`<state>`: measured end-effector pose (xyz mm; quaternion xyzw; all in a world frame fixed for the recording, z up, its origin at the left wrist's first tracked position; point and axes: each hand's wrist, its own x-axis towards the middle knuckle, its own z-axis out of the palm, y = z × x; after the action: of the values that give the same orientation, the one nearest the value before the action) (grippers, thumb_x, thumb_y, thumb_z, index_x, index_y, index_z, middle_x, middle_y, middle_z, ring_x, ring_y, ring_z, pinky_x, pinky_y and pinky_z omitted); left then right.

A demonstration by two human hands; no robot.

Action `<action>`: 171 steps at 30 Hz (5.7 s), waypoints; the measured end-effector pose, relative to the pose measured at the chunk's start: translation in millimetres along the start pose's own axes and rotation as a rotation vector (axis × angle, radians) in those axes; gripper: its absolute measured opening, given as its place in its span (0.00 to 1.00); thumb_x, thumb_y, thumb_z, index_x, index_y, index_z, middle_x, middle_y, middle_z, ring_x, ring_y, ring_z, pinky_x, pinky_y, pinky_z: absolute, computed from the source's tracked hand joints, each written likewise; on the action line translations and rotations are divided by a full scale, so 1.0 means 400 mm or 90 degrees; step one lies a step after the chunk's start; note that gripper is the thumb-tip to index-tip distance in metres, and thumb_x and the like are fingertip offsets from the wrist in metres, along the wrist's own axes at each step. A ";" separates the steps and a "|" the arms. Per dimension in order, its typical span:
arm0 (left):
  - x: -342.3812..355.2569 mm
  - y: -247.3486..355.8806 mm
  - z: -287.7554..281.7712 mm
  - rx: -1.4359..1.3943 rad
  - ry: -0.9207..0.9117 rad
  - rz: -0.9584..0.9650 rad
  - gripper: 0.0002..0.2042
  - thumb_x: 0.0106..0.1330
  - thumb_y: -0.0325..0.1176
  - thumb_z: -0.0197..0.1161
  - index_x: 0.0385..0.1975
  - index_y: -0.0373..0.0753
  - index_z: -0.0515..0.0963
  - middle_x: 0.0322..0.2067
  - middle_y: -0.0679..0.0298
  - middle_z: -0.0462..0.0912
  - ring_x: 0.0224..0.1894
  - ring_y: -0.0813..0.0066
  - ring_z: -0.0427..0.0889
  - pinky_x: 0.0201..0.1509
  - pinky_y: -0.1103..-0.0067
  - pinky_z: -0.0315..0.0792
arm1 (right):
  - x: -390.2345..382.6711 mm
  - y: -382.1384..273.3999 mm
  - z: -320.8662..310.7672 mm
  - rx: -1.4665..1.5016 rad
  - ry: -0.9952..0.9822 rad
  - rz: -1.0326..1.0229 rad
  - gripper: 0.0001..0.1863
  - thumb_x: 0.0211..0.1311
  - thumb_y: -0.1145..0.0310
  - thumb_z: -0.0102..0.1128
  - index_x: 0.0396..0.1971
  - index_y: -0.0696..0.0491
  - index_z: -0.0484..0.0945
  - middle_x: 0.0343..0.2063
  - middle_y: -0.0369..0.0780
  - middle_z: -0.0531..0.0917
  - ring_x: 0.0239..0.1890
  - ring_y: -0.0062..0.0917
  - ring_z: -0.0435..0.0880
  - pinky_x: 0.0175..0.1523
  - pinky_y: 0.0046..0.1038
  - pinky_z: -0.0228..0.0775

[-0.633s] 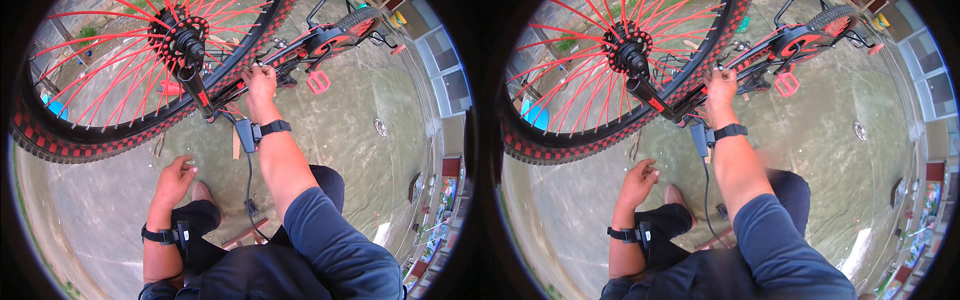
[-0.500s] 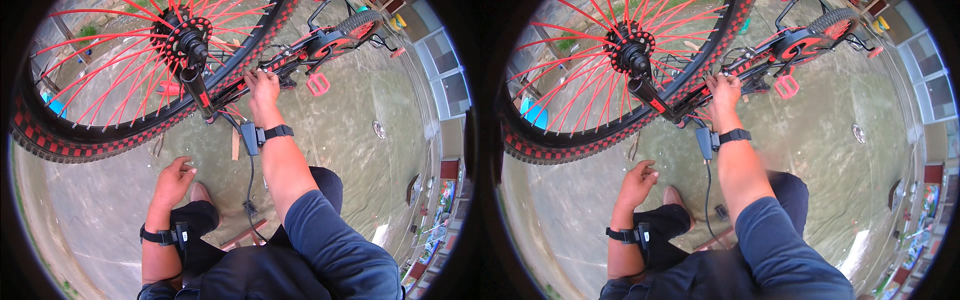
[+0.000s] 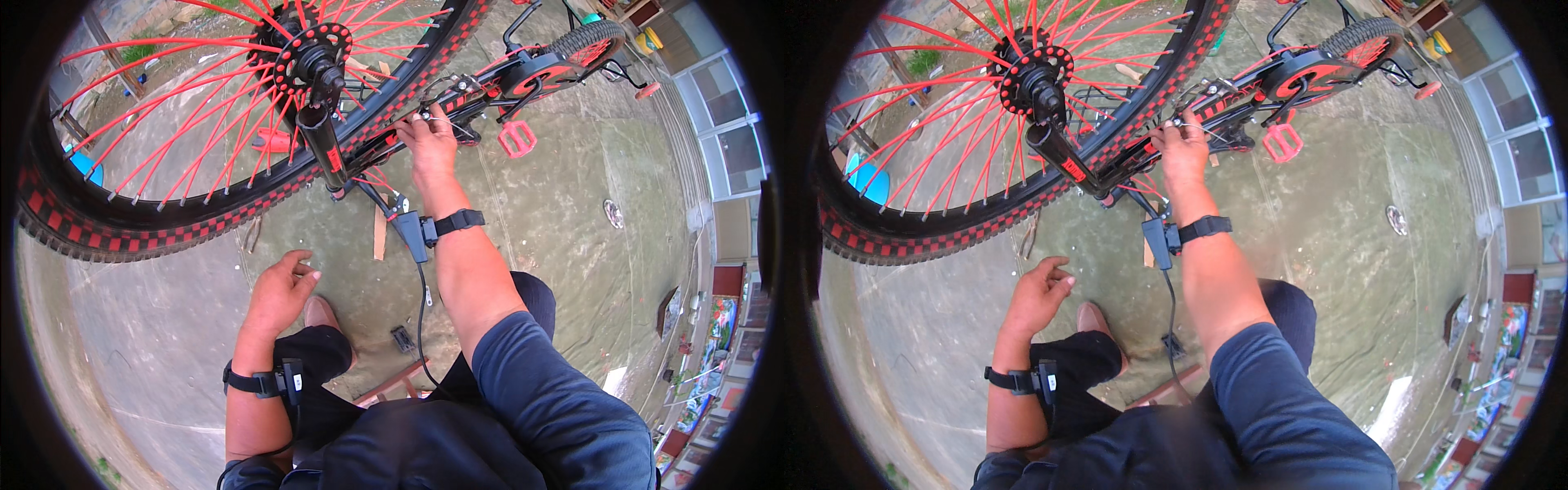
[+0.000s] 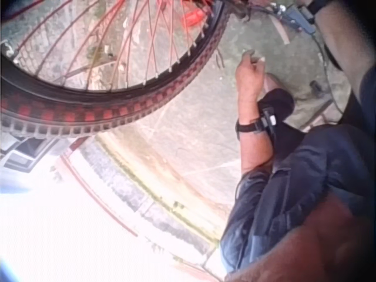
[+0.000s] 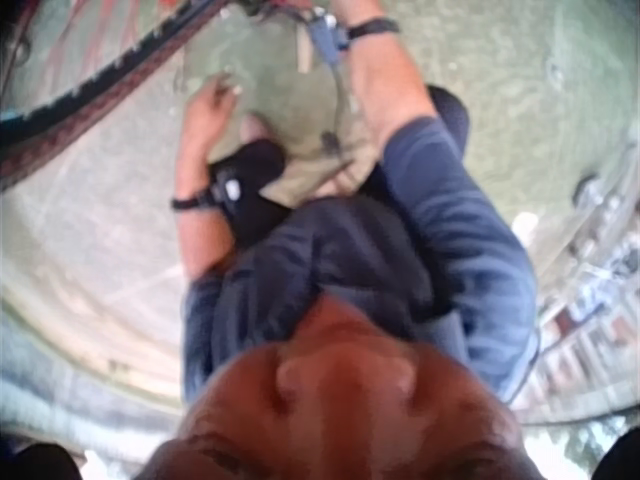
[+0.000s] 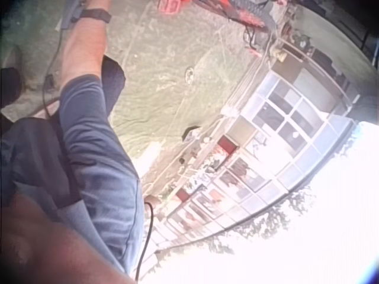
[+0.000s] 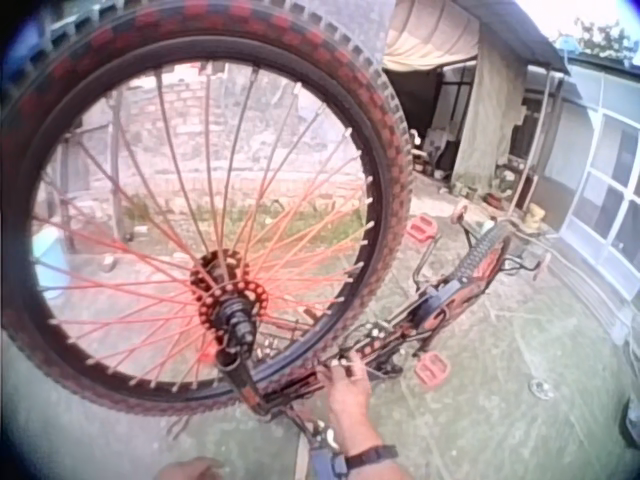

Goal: The person detaches parts of a bicycle brake assembly by hand and using a small wrench, then rotates the front wheel to check its movement.

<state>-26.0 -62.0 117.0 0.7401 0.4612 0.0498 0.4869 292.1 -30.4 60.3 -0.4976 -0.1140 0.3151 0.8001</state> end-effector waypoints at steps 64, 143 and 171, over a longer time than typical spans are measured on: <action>-0.044 -0.003 -0.010 0.067 0.015 0.069 0.19 0.61 0.37 0.63 0.49 0.33 0.74 0.34 0.52 0.85 0.36 0.53 0.84 0.39 0.66 0.75 | -0.375 0.049 0.044 -0.031 -0.054 0.103 0.24 0.61 0.74 0.64 0.51 0.50 0.60 0.42 0.44 0.81 0.31 0.29 0.87 0.31 0.23 0.78; -0.054 -0.016 -0.027 0.116 -0.005 0.096 0.19 0.60 0.33 0.64 0.51 0.34 0.73 0.34 0.54 0.85 0.31 0.57 0.85 0.36 0.69 0.76 | -0.004 0.053 0.021 -0.241 0.002 -0.200 0.29 0.69 0.75 0.51 0.68 0.61 0.57 0.38 0.38 0.82 0.36 0.17 0.80 0.41 0.20 0.77; -0.037 0.006 0.003 0.131 -0.039 0.057 0.19 0.60 0.33 0.65 0.50 0.36 0.74 0.33 0.55 0.85 0.31 0.59 0.85 0.36 0.70 0.76 | 0.078 0.078 0.021 -0.381 -0.017 -0.234 0.15 0.70 0.72 0.50 0.54 0.58 0.74 0.29 0.37 0.81 0.32 0.17 0.80 0.38 0.25 0.77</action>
<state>-32.3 -73.6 123.6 0.8072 0.4153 0.0016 0.4195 299.9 4.7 33.0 -0.6772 -0.2995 0.1248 0.6604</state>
